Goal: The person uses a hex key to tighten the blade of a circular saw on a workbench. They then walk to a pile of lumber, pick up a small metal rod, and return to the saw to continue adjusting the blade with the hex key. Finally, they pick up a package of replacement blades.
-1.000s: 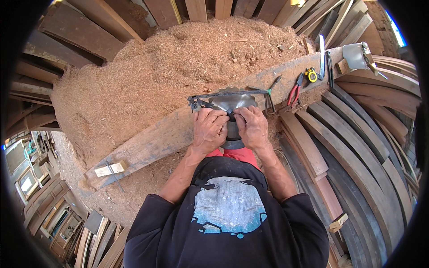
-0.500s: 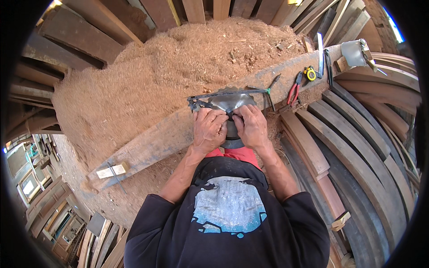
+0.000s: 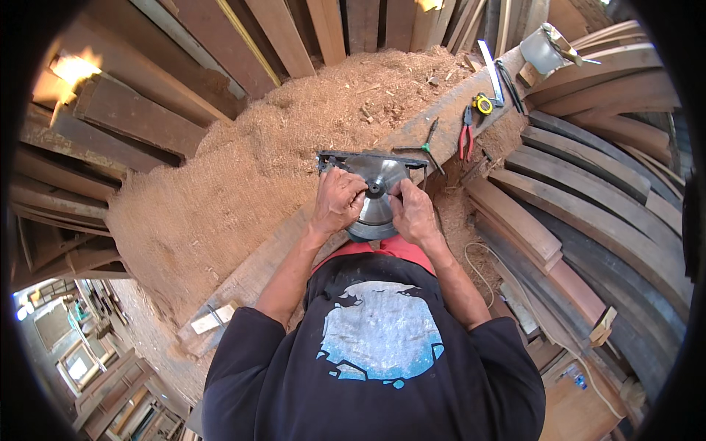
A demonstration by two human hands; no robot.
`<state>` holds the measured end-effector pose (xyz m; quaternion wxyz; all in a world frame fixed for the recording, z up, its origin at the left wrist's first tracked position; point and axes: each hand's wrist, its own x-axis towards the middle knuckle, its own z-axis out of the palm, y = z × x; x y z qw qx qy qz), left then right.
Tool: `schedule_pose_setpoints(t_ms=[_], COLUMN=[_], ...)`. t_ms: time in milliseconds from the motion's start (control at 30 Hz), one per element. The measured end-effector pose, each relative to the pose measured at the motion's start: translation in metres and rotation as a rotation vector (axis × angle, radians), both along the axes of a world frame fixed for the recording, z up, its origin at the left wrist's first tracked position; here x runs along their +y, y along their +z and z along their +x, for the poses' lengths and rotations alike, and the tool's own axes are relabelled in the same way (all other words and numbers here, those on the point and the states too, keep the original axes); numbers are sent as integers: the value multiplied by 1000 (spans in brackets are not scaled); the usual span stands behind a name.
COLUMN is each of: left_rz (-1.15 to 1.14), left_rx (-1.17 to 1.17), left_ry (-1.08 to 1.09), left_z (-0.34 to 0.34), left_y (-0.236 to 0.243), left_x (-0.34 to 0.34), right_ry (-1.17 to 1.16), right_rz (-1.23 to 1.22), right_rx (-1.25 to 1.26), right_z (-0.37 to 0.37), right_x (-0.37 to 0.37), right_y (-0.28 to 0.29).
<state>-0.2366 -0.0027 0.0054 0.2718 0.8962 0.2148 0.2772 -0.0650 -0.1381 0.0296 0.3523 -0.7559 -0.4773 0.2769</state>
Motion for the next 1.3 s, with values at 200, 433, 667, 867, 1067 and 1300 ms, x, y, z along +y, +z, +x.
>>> schedule_pose_setpoints(t_ms=[200, 433, 667, 867, 1067, 1300], left_rz=[38, 65, 12, 27, 18, 16], left_rx=[67, 128, 88, 86, 78, 74], left_ry=[-81, 134, 93, 87, 89, 91], left_z=[-2, -13, -14, -15, -14, -14], left_y=[12, 9, -2, -4, -4, -5], left_x=[9, -22, -12, -12, -11, -11], right_ry=[-117, -225, -191, -160, -183, -193], right_rz=[-16, -20, 26, 49, 120, 136], right_rx=[75, 52, 25, -118, -258, -242], right_z=[-22, -17, -20, -28, -36, -37], right_x=[-5, 8, 20, 20, 19, 21], right_y=[4, 5, -2, -13, -20, -18])
